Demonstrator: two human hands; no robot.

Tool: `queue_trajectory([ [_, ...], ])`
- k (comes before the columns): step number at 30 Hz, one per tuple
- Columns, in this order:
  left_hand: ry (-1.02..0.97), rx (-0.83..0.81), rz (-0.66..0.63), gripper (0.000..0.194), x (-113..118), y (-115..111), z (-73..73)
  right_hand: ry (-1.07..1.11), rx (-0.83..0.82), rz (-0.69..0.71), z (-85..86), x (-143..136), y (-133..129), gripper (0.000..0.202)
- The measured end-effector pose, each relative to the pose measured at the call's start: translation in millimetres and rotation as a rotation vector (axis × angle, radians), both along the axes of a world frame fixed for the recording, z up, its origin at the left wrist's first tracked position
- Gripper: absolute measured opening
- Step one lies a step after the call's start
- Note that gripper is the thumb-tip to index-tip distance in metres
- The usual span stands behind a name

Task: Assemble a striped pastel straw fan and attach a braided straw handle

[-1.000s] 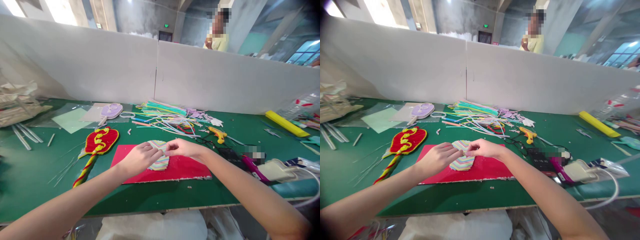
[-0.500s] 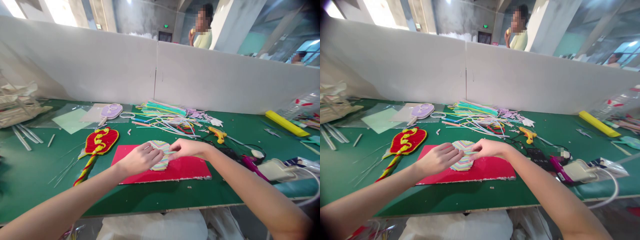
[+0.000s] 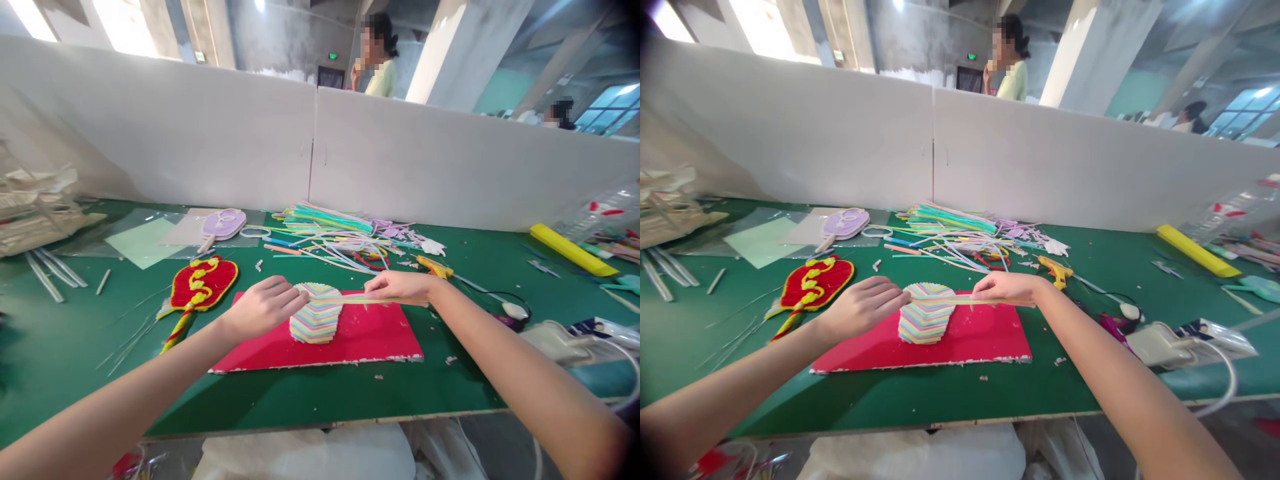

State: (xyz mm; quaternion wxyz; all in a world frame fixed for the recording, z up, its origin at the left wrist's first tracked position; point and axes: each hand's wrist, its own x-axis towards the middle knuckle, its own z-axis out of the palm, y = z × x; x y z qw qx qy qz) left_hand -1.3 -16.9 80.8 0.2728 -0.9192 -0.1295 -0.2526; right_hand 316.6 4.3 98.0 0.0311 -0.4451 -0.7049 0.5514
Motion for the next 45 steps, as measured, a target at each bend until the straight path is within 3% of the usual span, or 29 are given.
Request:
queue_trajectory([
  [6,0.001,-0.059,-0.027,0.021,-9.6,1.3,-4.5,-0.08,0.084,-0.025,-1.1,18.1,3.0,0.042],
  [12,-0.072,-0.293,0.109,0.026,-16.0,7.9,-15.7,-0.214,0.234,-0.061,-2.3,30.2,2.0,0.046],
  [16,-0.06,-0.313,0.142,0.026,-15.5,6.1,-14.9,-0.291,0.308,-0.086,1.4,41.3,5.6,0.042],
  [19,-0.011,-0.253,0.115,0.024,-7.4,0.3,-8.3,-0.101,0.361,-0.149,10.7,22.1,0.6,0.047],
  [24,-0.047,-0.214,0.057,0.023,10.6,-8.7,3.3,0.155,0.209,0.05,25.6,-45.0,-19.6,0.045],
  [26,-0.041,-0.205,0.049,0.023,14.7,-10.6,6.8,0.246,0.039,0.131,26.2,-62.4,-24.5,0.045],
  [28,-0.028,-0.195,0.047,0.023,16.4,-11.7,9.0,0.286,-0.122,0.144,22.8,-70.1,-25.8,0.043],
  [31,-0.009,-0.185,0.049,0.022,16.5,-12.7,8.7,0.292,-0.211,0.088,13.7,-70.9,-23.5,0.04],
  [36,0.06,-0.265,0.089,0.025,17.7,-16.3,1.4,0.275,-0.034,0.023,2.5,-72.7,-23.0,0.034],
  [39,0.012,-0.589,0.187,0.026,20.3,-21.2,0.2,0.179,0.242,-0.005,0.6,-76.9,-30.5,0.036],
  [41,-0.116,-1.029,0.201,0.027,21.6,-23.9,1.6,0.121,0.462,-0.025,-1.0,-78.9,-38.2,0.036],
  [43,-0.243,-1.519,0.116,0.028,21.8,-24.7,3.0,0.095,0.712,-0.02,-4.0,-79.9,-45.8,0.033],
  [45,-0.323,-1.855,0.002,0.029,20.7,-23.2,2.8,0.075,0.901,0.024,-7.7,-80.2,-50.7,0.031],
])
